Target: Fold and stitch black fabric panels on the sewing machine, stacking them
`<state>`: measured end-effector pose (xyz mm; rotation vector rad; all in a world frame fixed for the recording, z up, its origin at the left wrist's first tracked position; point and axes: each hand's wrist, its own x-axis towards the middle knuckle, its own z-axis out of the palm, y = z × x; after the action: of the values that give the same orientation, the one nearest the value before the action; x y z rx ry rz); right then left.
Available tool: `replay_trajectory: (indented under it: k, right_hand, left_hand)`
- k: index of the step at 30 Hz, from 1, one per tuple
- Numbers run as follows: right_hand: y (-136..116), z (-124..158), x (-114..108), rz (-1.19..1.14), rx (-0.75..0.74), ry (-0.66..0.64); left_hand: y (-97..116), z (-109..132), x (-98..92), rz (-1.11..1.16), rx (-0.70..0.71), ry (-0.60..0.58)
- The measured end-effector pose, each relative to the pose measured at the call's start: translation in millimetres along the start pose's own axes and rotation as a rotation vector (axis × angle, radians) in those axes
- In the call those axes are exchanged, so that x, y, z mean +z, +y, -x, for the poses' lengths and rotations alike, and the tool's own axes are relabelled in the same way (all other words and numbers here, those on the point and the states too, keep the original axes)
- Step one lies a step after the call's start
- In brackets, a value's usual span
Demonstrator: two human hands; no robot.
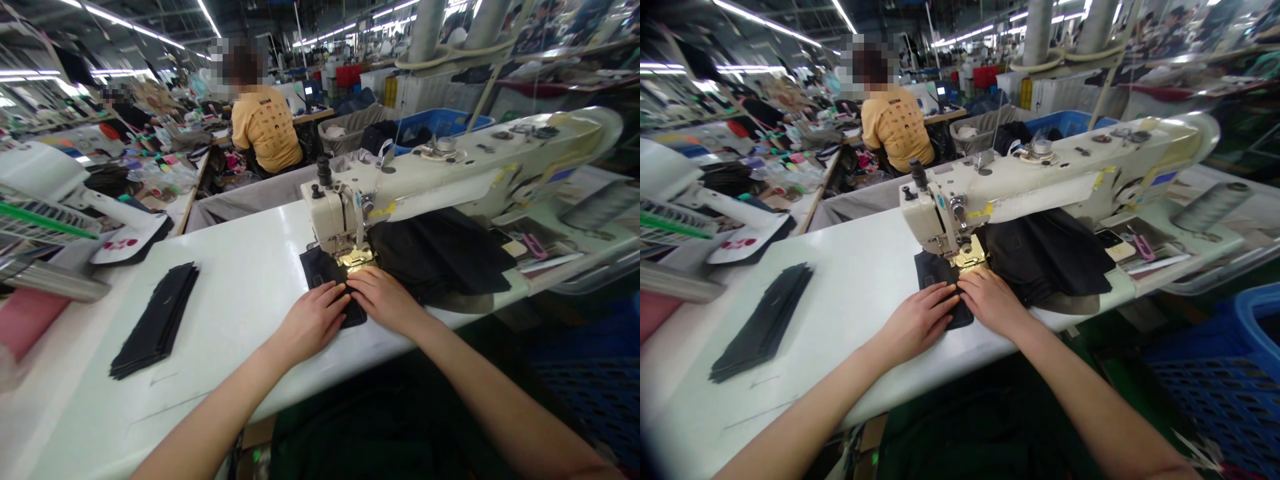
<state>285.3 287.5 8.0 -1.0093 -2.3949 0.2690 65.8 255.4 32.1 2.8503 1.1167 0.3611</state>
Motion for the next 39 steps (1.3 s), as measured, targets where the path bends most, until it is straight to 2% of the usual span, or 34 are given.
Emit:
replay_trajectory:
  k: [24,28,32,35,39]
  right_hand:
    - [2.2,1.4,6.4,0.011,0.015,0.025]
    - [2.3,1.5,8.3,0.006,0.026,0.039]
    - [-0.6,1.7,7.9,0.006,0.035,0.036]
    - [-4.9,5.8,6.9,0.017,0.030,0.040]
    - [-9.3,16.6,7.1,0.029,0.015,0.089]
  left_hand:
    - [-3.2,3.2,3.8,0.022,-0.003,0.029]
    - [-2.8,5.2,8.5,0.015,-0.050,0.012]
    - [-1.9,6.1,14.0,-0.038,-0.198,-0.010]
    - [4.1,13.0,11.5,-0.043,-0.261,-0.052]
    - [20.5,36.4,0.0,-0.015,-0.224,-0.089]
